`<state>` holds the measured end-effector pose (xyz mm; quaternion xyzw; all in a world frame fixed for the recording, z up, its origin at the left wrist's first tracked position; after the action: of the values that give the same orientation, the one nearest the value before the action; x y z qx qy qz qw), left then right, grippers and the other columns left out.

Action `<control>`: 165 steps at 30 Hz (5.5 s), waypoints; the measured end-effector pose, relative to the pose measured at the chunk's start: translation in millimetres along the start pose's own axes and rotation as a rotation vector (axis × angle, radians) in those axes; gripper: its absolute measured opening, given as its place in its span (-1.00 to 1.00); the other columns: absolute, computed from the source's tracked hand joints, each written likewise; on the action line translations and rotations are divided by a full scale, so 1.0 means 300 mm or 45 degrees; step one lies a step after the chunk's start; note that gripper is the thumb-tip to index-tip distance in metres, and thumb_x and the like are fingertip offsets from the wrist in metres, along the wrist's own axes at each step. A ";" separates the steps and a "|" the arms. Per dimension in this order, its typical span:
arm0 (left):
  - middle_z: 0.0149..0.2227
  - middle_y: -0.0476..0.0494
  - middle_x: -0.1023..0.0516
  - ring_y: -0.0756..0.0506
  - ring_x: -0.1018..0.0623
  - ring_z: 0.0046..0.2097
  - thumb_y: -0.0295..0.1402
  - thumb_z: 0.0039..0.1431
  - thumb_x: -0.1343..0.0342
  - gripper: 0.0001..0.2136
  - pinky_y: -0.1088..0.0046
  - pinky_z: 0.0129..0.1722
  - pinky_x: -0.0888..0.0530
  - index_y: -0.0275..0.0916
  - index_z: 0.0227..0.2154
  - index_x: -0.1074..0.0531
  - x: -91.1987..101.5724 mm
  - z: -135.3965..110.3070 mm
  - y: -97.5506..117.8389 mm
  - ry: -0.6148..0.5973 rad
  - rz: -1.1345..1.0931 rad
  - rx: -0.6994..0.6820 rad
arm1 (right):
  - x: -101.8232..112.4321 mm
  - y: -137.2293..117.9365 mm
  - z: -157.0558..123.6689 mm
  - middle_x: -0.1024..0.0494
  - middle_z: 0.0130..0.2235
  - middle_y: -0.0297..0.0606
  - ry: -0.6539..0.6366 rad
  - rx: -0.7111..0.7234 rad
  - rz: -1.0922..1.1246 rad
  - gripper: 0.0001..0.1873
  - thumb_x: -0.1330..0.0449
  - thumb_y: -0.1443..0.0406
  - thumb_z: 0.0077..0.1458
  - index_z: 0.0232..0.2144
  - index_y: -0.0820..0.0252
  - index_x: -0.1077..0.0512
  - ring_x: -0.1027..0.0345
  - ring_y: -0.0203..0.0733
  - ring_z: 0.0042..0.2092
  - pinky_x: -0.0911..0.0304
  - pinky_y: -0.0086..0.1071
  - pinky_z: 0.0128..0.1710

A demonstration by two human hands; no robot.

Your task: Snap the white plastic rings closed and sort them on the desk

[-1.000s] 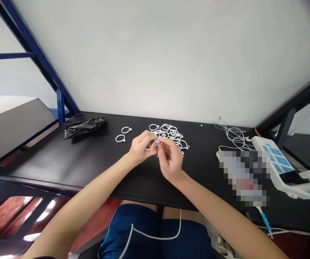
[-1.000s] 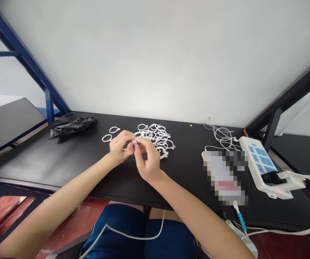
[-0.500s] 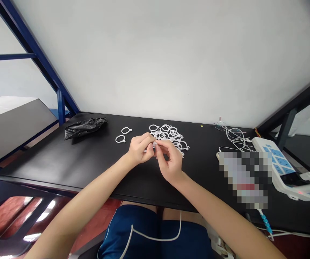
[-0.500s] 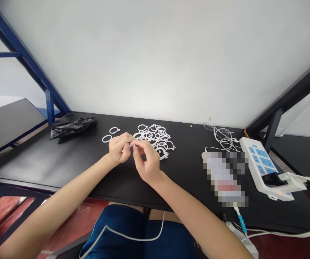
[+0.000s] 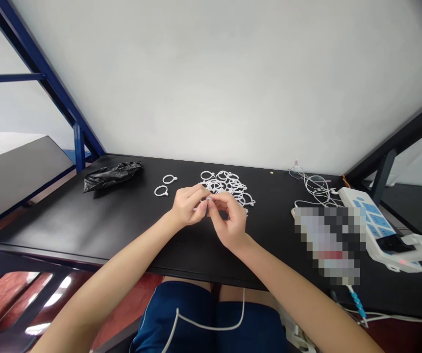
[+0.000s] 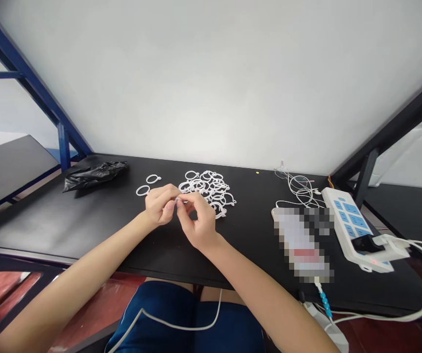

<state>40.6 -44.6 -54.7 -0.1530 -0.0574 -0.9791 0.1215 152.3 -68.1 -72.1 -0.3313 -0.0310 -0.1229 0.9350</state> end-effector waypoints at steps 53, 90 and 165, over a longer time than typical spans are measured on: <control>-0.68 0.23 -0.11 0.15 -0.16 -0.67 -0.31 0.15 -0.07 -0.89 0.69 -0.62 -0.21 -0.24 -0.34 -0.32 -0.001 0.002 -0.033 0.028 0.051 0.198 | 0.026 0.002 0.008 -0.59 -0.25 -0.25 0.095 0.036 -0.111 -0.81 -0.13 0.38 0.21 -0.12 0.11 -0.39 -0.54 -0.24 -0.28 -0.51 -0.37 -0.31; -0.68 0.22 -0.08 0.14 -0.16 -0.66 -0.36 0.15 -0.05 -0.93 0.67 -0.64 -0.20 -0.23 -0.34 -0.31 -0.005 0.011 -0.014 0.008 0.092 0.131 | 0.021 0.026 0.019 -0.56 -0.28 -0.28 0.042 -0.102 0.054 -0.85 -0.09 0.32 0.26 -0.19 0.09 -0.45 -0.49 -0.24 -0.26 -0.47 -0.33 -0.26; -0.48 0.01 -0.45 0.00 -0.43 -0.50 -0.15 0.35 0.16 -0.73 0.54 -0.49 -0.25 -0.24 -0.19 -0.30 -0.054 -0.057 -0.209 -0.565 0.475 0.816 | 0.015 0.102 0.033 -0.58 -0.08 -0.12 -0.044 -0.283 -0.083 -0.70 0.00 0.18 0.31 -0.01 0.14 -0.39 -0.51 -0.15 -0.12 -0.47 -0.34 -0.29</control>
<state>34.8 16.7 -80.7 -0.3222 -0.3546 -0.8164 0.3223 164.4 -39.9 -82.4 -0.4336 -0.0441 -0.1504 0.8874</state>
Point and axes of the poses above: each hand's wrist, its own z-axis towards the middle knuckle, its own x-axis out of the back of the hand, y = z × x, the point moved 8 cm from there along z, towards the middle knuckle
